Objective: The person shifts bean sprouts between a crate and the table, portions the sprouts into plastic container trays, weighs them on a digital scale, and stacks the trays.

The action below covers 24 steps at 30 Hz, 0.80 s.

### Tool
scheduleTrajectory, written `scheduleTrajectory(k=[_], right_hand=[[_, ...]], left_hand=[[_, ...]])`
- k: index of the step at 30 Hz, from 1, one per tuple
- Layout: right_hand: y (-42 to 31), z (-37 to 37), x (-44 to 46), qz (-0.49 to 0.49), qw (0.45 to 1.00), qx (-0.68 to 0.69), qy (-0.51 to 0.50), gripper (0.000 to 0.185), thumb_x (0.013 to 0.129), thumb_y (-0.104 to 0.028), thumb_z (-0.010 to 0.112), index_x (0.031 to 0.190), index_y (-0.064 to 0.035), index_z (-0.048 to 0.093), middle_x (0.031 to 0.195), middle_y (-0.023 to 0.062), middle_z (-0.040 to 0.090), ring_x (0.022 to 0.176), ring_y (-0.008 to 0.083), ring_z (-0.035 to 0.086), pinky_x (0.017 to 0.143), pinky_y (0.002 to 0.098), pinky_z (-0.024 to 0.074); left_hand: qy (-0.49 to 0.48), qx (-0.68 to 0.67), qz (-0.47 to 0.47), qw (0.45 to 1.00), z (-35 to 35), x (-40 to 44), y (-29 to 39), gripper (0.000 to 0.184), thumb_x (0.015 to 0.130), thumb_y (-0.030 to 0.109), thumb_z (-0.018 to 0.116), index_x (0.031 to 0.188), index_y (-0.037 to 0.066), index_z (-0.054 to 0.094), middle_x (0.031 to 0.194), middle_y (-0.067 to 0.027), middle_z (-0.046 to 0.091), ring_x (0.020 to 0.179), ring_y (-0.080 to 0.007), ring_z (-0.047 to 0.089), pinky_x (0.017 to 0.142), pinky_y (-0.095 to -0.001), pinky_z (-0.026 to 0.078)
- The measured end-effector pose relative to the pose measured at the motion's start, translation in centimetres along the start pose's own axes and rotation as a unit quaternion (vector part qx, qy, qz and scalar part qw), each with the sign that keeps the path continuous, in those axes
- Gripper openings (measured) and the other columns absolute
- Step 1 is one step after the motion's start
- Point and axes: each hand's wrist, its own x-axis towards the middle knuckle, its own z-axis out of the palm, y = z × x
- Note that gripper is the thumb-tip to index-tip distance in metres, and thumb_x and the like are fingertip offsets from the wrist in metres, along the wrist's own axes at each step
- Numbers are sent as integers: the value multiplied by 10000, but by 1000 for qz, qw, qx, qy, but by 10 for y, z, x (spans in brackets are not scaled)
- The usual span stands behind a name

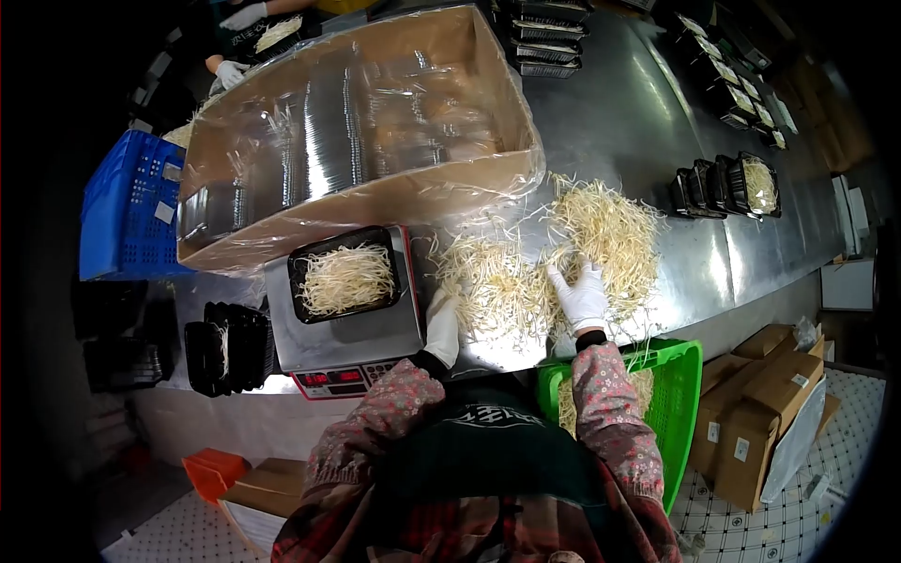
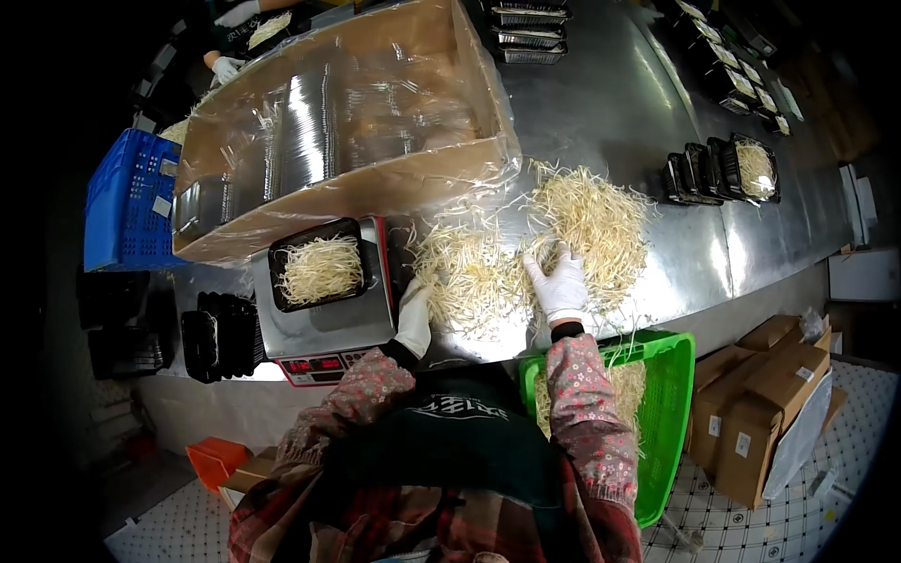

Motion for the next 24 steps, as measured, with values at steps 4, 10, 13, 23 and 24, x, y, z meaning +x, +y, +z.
scheduleTrajectory(k=[4,10,13,23,24], right_hand=[[-3,16,5,-13,996,-32,-77,602,780,-320,811,1282,-57,611,1158,169,643,1009,306,632,869,409,522],[22,-3,16,14,914,374,-155,442,844,28,717,1273,-21,620,1199,52,644,1022,133,612,837,240,515],[34,-4,12,97,903,386,-162,487,888,-108,720,1342,-20,566,1294,125,605,1161,237,596,943,318,505],[-76,14,-41,-122,951,244,-149,658,911,-411,654,1444,-64,483,1415,247,498,1287,405,484,1109,430,376],[-78,2,-37,-136,938,270,-167,682,905,-421,661,1457,-68,472,1425,244,492,1285,413,482,1122,422,364]], left_hand=[[-11,13,-17,1000,-4,2,0,368,978,131,560,1327,14,556,1171,-55,643,1019,-154,598,892,-285,468],[-3,0,-79,997,12,-19,35,464,967,153,579,1401,11,494,1189,-60,630,1001,-153,594,878,-278,467],[21,36,-99,994,18,-19,37,512,950,125,573,1433,1,456,1259,-85,603,1054,-180,584,906,-277,460],[-110,-38,46,992,86,-18,21,427,1024,205,482,1428,67,457,1374,-59,517,1250,-155,493,1064,-302,400],[-115,-122,6,986,83,-27,30,460,1019,244,502,1439,63,450,1379,-62,526,1265,-182,492,1062,-288,399]])
